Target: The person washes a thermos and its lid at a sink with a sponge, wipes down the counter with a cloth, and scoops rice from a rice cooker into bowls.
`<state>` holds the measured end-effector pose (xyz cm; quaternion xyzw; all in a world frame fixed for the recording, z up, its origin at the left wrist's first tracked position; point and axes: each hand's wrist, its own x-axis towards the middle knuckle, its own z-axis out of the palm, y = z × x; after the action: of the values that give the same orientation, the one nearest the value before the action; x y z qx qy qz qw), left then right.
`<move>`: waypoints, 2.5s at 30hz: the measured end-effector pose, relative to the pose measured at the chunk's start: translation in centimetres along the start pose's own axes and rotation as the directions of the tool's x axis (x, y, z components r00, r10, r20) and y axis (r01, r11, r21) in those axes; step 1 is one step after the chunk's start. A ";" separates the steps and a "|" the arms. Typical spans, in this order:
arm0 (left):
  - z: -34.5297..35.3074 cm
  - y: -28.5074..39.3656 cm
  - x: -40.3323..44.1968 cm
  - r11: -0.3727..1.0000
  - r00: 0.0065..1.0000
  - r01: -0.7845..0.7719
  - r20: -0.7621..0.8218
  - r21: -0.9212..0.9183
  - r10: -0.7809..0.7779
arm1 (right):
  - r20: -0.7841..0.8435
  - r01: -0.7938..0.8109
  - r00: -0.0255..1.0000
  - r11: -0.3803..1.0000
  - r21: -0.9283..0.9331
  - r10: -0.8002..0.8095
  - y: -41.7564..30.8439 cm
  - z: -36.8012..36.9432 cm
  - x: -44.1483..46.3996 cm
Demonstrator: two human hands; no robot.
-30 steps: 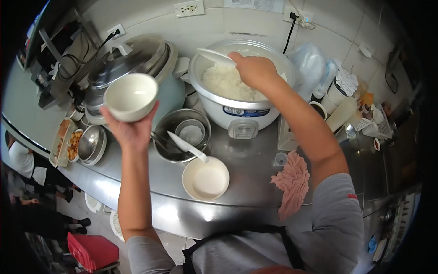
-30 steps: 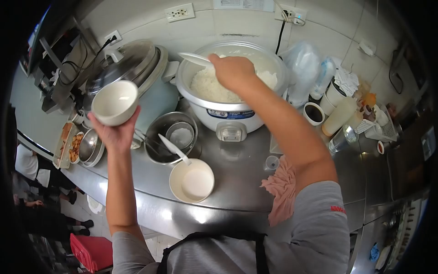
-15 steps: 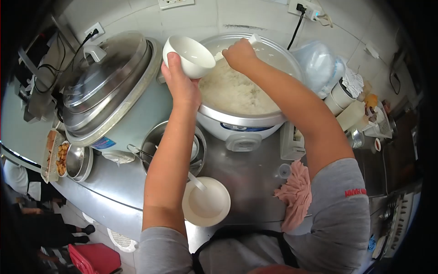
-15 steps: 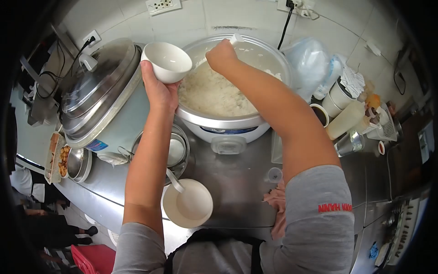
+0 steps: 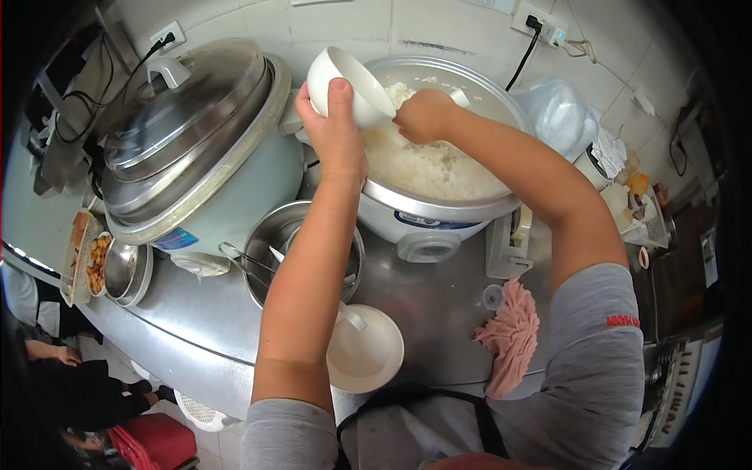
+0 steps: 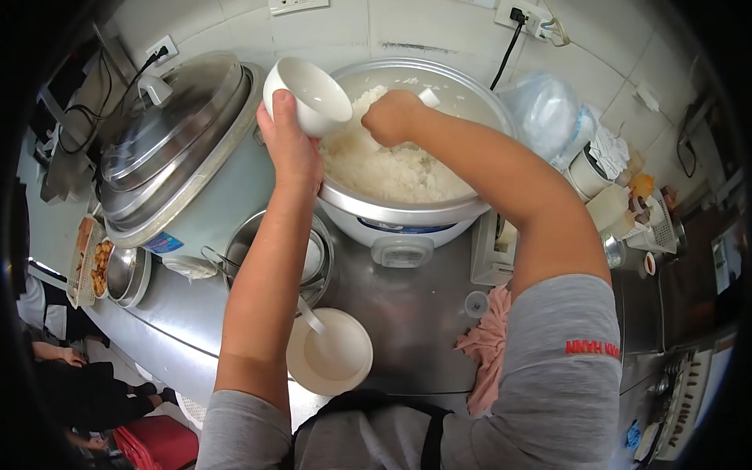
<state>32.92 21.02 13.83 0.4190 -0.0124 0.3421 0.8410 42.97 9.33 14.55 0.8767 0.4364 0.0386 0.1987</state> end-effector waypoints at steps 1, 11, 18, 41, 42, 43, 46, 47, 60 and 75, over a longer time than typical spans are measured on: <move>0.1 0.1 -0.1 1.000 1.000 0.003 -0.003 0.000 -0.004 | 0.002 0.014 1.000 1.000 0.010 -0.014 -0.1 0.1 -0.4; 0.8 0.0 -0.5 0.997 0.999 0.049 -0.008 0.066 -0.048 | 0.090 0.032 0.995 0.994 0.101 -0.041 -1.7 0.0 -5.2; 0.9 0.4 -0.9 0.993 0.995 0.098 0.003 0.067 -0.098 | 0.156 -0.013 0.988 0.980 0.197 -0.018 -2.2 -0.6 -7.5; 0.8 -0.1 -0.4 0.956 0.978 0.208 -0.015 0.205 -0.210 | 0.305 -0.400 0.915 0.708 0.582 0.265 4.6 -6.3 -11.5; 0.9 -0.1 -0.4 0.947 0.972 0.234 -0.031 0.219 -0.233 | 0.279 -0.400 0.916 0.713 0.576 0.289 5.0 -7.3 -11.3; 1.0 -0.2 -0.4 0.937 0.966 0.260 -0.047 0.233 -0.256 | 0.252 -0.400 0.916 0.717 0.571 0.311 5.1 -7.9 -11.0; 0.7 -0.3 0.2 0.869 0.892 0.378 0.125 0.320 -0.434 | 0.228 -0.401 0.916 0.757 0.515 0.330 3.4 -9.4 -8.7; 0.7 -0.3 0.1 0.875 0.881 0.415 0.131 0.249 -0.455 | 0.061 -0.365 0.924 0.823 0.436 0.377 2.3 -9.5 -8.3; 0.6 -0.2 0.5 0.931 0.929 0.366 0.056 0.007 -0.365 | -0.140 -0.207 0.970 0.976 -0.065 0.197 -0.4 1.3 -1.2; 0.4 -0.5 1.0 0.920 0.918 0.390 0.061 0.032 -0.392 | 0.034 0.085 0.996 0.995 -0.048 -0.084 -3.3 -0.5 -4.1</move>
<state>34.13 21.11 14.04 0.4322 0.0467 0.1533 0.8874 37.79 8.05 14.17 0.8527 0.4688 0.0269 0.2290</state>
